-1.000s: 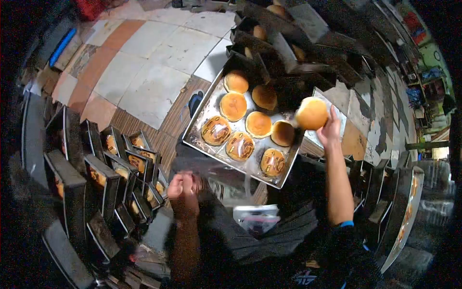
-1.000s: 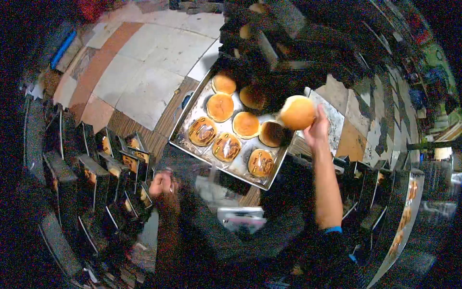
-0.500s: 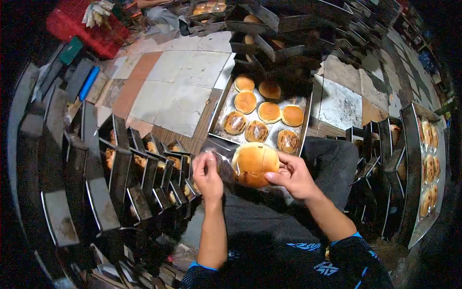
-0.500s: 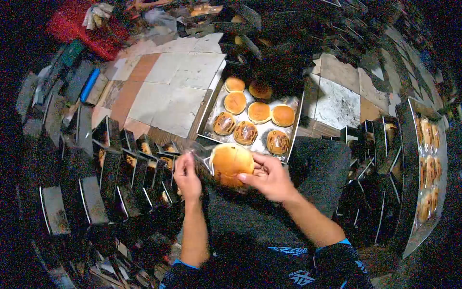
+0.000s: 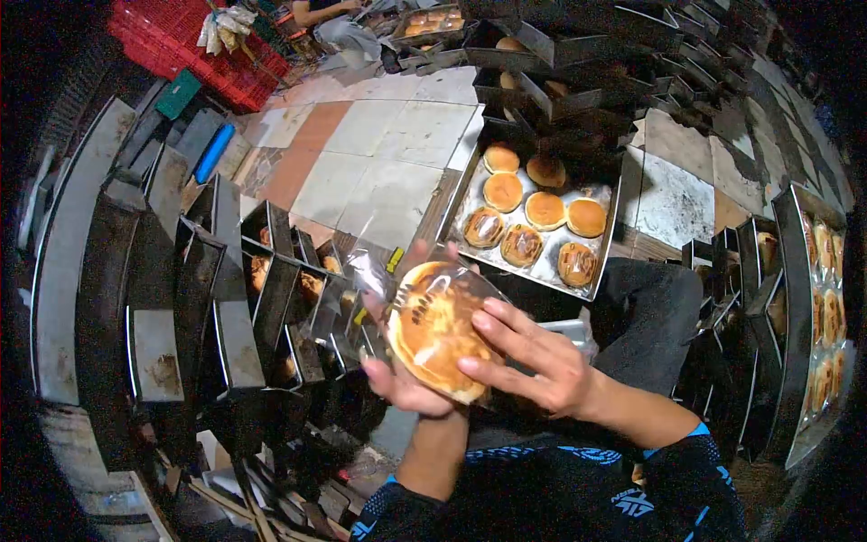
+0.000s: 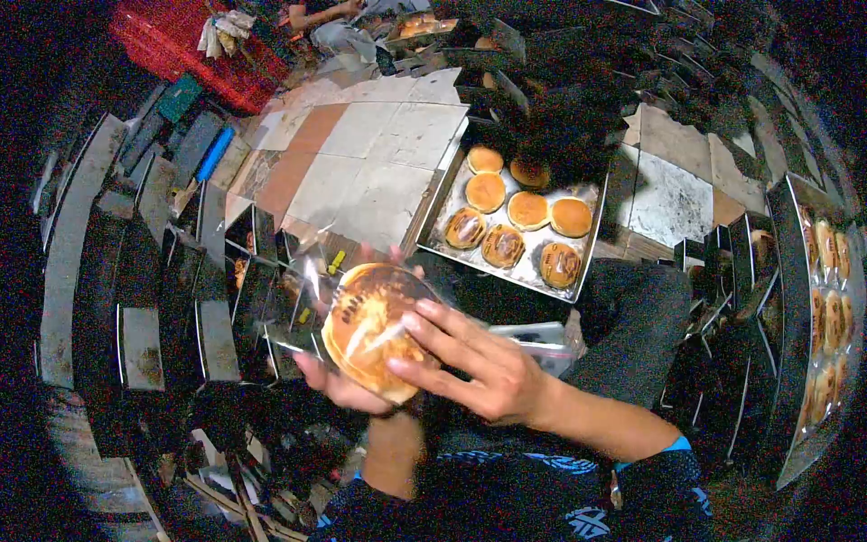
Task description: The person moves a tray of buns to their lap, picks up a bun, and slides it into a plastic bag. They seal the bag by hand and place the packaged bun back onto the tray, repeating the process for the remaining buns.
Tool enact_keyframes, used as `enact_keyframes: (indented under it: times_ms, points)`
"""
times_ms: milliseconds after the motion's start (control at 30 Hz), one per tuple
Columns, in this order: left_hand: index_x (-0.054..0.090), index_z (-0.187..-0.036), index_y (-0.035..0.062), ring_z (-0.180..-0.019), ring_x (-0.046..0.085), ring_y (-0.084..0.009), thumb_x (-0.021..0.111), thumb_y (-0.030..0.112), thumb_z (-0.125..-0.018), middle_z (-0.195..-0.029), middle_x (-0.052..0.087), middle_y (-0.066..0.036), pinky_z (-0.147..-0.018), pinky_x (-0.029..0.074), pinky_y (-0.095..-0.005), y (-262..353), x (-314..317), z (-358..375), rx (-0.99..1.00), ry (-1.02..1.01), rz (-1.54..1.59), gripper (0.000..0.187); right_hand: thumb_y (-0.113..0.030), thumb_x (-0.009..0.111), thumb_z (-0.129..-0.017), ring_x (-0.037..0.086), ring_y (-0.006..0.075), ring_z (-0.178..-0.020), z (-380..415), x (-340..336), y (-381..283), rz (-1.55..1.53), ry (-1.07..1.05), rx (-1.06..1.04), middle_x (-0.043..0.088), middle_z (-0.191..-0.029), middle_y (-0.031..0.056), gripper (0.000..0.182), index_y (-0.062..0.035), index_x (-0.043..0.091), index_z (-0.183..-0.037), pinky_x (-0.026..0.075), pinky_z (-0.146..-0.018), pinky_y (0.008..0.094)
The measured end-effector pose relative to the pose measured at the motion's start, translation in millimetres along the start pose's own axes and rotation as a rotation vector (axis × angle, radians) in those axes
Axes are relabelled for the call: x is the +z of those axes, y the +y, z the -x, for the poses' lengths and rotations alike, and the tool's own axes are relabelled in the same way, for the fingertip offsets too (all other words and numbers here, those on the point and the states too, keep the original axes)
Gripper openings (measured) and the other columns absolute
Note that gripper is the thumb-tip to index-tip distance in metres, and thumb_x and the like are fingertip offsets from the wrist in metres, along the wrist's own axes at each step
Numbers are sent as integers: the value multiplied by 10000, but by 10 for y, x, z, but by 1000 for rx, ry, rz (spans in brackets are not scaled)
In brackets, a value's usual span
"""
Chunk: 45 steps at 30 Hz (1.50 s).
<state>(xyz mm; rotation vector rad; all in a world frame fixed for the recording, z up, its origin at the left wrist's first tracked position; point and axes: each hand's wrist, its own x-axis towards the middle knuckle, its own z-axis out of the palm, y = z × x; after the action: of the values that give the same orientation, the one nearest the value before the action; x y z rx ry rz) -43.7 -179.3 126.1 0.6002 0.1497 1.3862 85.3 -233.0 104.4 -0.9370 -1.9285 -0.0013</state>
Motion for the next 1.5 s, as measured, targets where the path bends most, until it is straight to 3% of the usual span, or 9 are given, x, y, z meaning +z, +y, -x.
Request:
enact_keyframes:
  times_ms: [133, 267, 300, 400, 500, 633, 900, 1200, 1500]
  points:
    - [195, -1440, 14, -1322, 346, -356, 621, 363, -839, -1442, 312, -202, -1093, 305, -478, -257, -181, 120, 85, -34, -610, 815, -113, 614, -753, 422, 438, -1267, -178, 89, -77, 114, -18, 251, 419, -1370, 267, 473, -73, 583, -1223, 416, -1009, 475]
    - [368, -1365, 21, -1186, 505, -372, 434, 483, -885, -1314, 488, -202, -974, 447, -496, -186, -726, -222, -398, -85, 254, 669, -66, 671, -669, 475, 419, -1210, -47, 175, -192, 22, -110, 331, 474, -1294, 260, 499, -53, 609, -1164, 449, -970, 463]
    - [421, -1341, 63, -1153, 507, -454, 405, 547, -880, -1303, 493, -233, -910, 449, -619, -91, -675, -294, -374, 256, 190, 668, -55, 689, -639, 516, 409, -1164, 54, 191, -171, -94, -79, 282, 527, -1230, 247, 486, -53, 633, -1122, 471, -943, 457]
    - [410, -1360, 76, -1202, 468, -451, 385, 573, -878, -1330, 487, -191, -965, 409, -616, 36, -755, -266, -252, 264, 37, 694, -48, 702, -615, 597, 342, -968, 328, 14, -28, -463, -429, 388, 599, -1002, 175, 421, -63, 671, -1035, 517, -793, 422]
    - [385, -1383, 83, -1210, 458, -451, 392, 581, -871, -1345, 470, -194, -952, 410, -622, -16, -631, -157, -269, 257, 53, 714, -82, 732, -603, 532, 260, -749, 198, -42, 52, 42, 61, 298, 542, -842, 103, 405, -88, 688, -1005, 452, -630, 360]
    - [379, -1378, 53, -1171, 493, -433, 380, 595, -859, -1317, 481, -215, -906, 440, -599, -229, -505, 33, -248, 289, -102, 750, -127, 755, -599, 517, 264, -834, 31, 103, 57, 278, 118, 291, 508, -979, 115, 401, -110, 695, -994, 430, -699, 373]
    - [466, -1275, -29, -1051, 584, -312, 356, 545, -890, -1174, 581, -194, -936, 458, -430, -31, -448, -144, -334, 242, 135, 700, -59, 780, -608, 504, 221, -734, 40, 295, -69, 128, 280, 110, 520, -926, 100, 334, 4, 693, -924, 405, -595, 328]
    - [507, -1245, -15, -1113, 550, -360, 343, 586, -880, -1249, 542, -225, -943, 456, -472, -93, -551, -244, -350, 405, 41, 722, -39, 796, -621, 523, 208, -679, 80, 289, 22, 73, 184, 169, 522, -896, 101, 330, -2, 682, -928, 406, -571, 323]
    - [272, -1422, 30, -1256, 414, -428, 560, 551, -770, -1401, 368, -234, -985, 407, -562, -239, -360, 8, -315, 64, 27, 883, -11, 821, -586, 470, 154, -613, -3, 431, -51, 181, 387, 163, 447, -852, 46, 318, -24, 693, -877, 359, -547, 300]
